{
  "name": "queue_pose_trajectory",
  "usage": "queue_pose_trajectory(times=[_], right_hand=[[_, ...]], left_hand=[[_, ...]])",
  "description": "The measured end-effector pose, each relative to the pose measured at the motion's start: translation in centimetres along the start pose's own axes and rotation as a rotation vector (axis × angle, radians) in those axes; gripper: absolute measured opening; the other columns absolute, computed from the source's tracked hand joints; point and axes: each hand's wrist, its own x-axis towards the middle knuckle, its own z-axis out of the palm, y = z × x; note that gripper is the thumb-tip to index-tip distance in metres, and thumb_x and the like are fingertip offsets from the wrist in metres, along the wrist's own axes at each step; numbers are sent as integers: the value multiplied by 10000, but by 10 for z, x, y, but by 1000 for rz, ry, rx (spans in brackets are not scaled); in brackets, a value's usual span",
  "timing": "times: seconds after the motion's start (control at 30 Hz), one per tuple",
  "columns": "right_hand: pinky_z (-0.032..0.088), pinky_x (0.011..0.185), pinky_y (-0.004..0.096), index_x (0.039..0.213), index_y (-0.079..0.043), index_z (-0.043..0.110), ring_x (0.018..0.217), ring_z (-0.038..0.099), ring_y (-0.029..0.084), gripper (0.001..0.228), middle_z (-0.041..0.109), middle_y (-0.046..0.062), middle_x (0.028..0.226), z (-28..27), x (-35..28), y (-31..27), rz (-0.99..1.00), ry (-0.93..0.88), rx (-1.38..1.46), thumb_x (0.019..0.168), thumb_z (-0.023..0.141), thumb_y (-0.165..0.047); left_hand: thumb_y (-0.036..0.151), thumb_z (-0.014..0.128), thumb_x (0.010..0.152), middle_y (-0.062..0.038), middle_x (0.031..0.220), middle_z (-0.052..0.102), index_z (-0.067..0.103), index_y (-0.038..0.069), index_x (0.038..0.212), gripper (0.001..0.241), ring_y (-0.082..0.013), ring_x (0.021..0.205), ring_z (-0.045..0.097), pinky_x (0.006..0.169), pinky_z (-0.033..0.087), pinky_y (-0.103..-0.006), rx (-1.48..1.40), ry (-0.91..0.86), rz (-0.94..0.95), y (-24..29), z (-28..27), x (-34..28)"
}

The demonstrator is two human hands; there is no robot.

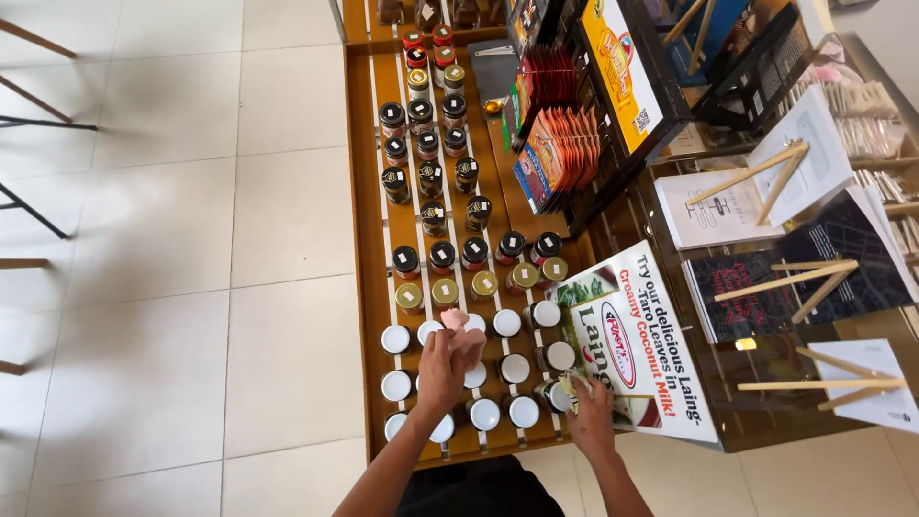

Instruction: Wiping down glass jars, keychains, and candles with a cloth on a retail shelf.

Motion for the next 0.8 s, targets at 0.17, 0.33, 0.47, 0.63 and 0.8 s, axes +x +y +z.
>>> queue_pose_trajectory(times=[0.17, 0.33, 0.47, 0.63, 0.8], right_hand=[[459, 1035, 465, 1246, -77, 664, 1241, 514, 389, 512, 543, 162, 1302, -28, -18, -33, -124, 304, 97, 747, 766, -29], [465, 1034, 454, 1182, -86, 701, 1221, 562, 358, 373, 597, 145, 1248, -56, -40, -77, -123, 503, 250, 813, 734, -44], [472, 1057, 386, 1210, -92, 718, 1210, 619, 270, 327, 647, 110, 1258, -67, -50, -94, -3, 348, 557, 892, 722, -171], [391, 1103, 328, 1464, -94, 509, 1343, 522, 176, 561, 566, 58, 1448, -99, -65, -112, 172, -152, 1433, 949, 642, -272], [500, 1029, 337, 1491, -56, 443, 1264, 584, 204, 620, 580, 91, 1401, -138, -67, -57, 170, -299, 1518, 931, 673, -186]], left_hand=[[72, 576, 940, -232, 1047, 576, 545, -12, 1214, 287, -455, 933, 579, 759, 470, -535, -145, 33, 53, 42, -21, -10], [38, 588, 938, -225, 1090, 601, 547, -13, 1218, 287, -428, 949, 605, 753, 505, -484, -252, 73, 91, 71, -20, -28], [44, 611, 904, -205, 1046, 608, 554, 12, 1223, 325, -377, 884, 634, 744, 511, -443, -363, -89, 16, 98, -8, -50], [72, 648, 832, -172, 1056, 626, 590, 53, 1246, 418, -366, 847, 642, 689, 497, -434, -441, -339, -185, 157, 0, -74], [82, 682, 777, -163, 1229, 646, 579, 67, 1368, 600, -353, 1145, 650, 982, 512, -410, -482, -318, 145, 194, 38, -96]])
